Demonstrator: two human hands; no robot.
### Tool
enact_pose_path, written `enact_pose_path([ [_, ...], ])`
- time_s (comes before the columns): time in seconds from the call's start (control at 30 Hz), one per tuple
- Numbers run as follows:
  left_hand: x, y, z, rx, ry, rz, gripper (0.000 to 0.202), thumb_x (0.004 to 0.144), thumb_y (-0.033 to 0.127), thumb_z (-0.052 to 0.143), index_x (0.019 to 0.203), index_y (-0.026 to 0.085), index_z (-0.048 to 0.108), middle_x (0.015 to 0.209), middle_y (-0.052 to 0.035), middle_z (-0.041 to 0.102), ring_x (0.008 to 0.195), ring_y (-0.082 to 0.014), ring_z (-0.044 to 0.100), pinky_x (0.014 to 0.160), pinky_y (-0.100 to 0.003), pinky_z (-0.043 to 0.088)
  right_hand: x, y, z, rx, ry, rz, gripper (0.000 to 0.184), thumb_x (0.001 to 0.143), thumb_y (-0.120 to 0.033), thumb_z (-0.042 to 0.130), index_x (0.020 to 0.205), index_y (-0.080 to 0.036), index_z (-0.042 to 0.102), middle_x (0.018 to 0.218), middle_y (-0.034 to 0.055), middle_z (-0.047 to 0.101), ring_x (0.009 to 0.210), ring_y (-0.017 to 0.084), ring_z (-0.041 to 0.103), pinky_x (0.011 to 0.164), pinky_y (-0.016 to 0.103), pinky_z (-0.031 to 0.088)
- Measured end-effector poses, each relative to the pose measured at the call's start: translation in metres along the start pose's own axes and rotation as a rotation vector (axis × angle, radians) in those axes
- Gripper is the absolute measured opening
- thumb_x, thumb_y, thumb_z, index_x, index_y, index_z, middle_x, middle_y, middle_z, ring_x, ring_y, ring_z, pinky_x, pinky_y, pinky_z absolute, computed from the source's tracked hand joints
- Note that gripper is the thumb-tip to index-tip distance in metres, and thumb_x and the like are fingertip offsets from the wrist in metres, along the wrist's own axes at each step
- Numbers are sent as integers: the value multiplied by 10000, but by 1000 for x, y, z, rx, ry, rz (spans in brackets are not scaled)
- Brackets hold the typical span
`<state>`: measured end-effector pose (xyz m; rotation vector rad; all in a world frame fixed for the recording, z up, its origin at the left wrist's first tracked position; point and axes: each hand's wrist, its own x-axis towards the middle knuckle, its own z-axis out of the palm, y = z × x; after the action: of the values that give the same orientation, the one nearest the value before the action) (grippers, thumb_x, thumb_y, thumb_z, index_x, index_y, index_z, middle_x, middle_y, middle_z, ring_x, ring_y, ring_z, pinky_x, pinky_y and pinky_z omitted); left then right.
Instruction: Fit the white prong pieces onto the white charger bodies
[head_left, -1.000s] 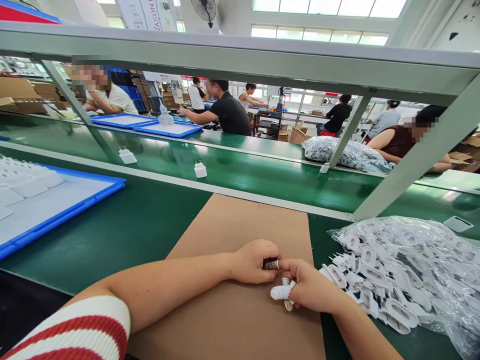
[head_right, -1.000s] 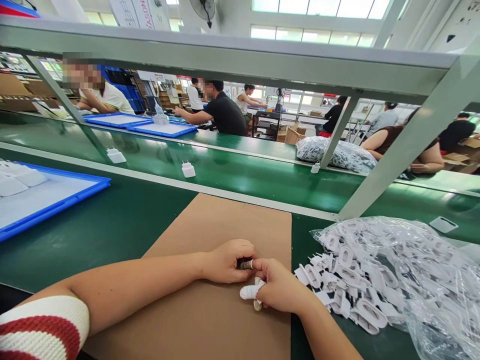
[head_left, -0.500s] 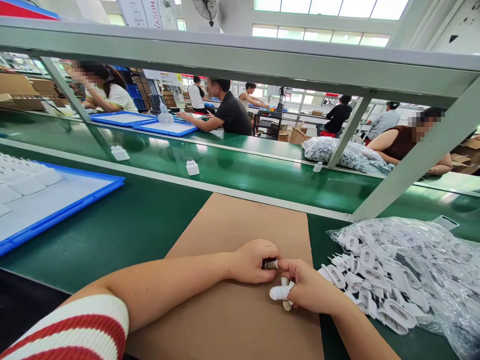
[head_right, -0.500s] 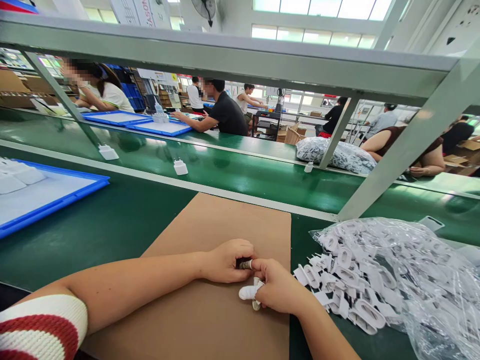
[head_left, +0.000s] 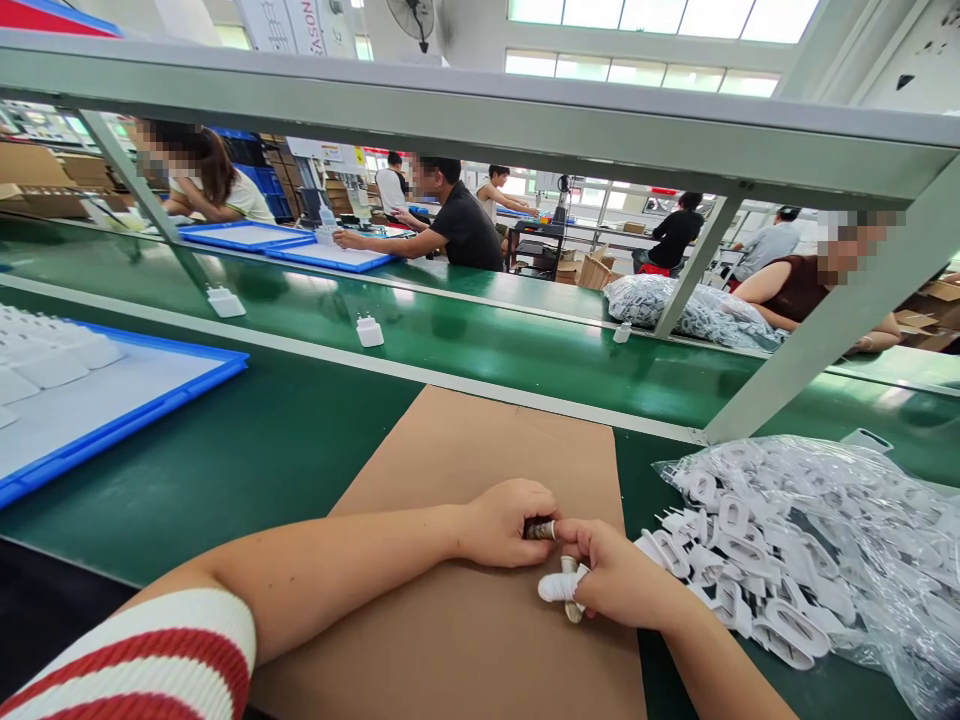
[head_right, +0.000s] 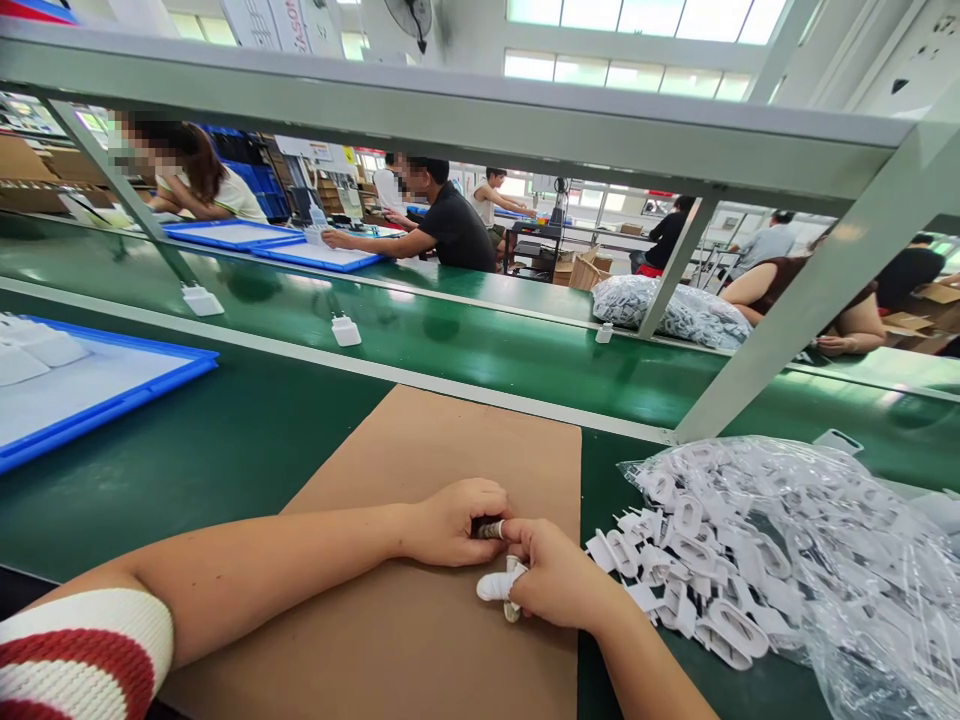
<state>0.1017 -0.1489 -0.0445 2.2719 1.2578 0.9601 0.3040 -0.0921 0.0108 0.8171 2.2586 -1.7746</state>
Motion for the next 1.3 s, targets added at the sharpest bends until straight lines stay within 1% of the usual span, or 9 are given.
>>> enact_pose_path([
  [0.17,1,2,-1,-15,-4,-21,91,754,204,660,821,200,599,751,-8,642,695,-166,564,683,-279,444,0,-3,-1,2,-1,-5,413,756,-428,847,1004,-170,642,633,-72,550,530,87,514,529,224,371],
  [0.33,0,1,0,-12,-4,-3,89,750,194,648,823,198,596,748,-8,634,696,-169,563,683,-285,445,-1,-6,0,-6,-5,6,486,761,-452,844,1115,-178,656,633,-75,551,521,88,501,537,227,373],
  [0.43,0,0,0,-26,18,17,81,753,194,647,824,193,609,745,-8,633,691,-166,560,678,-283,438,-1,-5,0,-22,3,21,497,756,-470,845,1107,-172,657,635,-67,562,525,92,510,538,228,373],
  [0.67,0,1,0,-24,10,3,79,754,198,654,821,193,611,747,-10,633,693,-167,555,674,-282,429,-1,-4,0,-23,6,22,511,751,-485,845,1109,-176,650,649,-61,570,547,98,540,558,226,384],
  [1.0,0,-1,0,-32,21,16,84,746,187,657,819,184,616,739,-7,632,696,-163,553,670,-281,427,-2,-3,0,-22,7,16,497,754,-479,844,1094,-175,645,646,-62,576,537,92,513,556,229,369],
  [1.3,0,0,0,-21,20,18,82,756,193,659,822,192,610,748,-6,633,703,-167,557,681,-280,431,-3,-6,1,-42,16,32,493,751,-473,845,1094,-178,648,647,-60,587,543,94,522,551,229,362],
])
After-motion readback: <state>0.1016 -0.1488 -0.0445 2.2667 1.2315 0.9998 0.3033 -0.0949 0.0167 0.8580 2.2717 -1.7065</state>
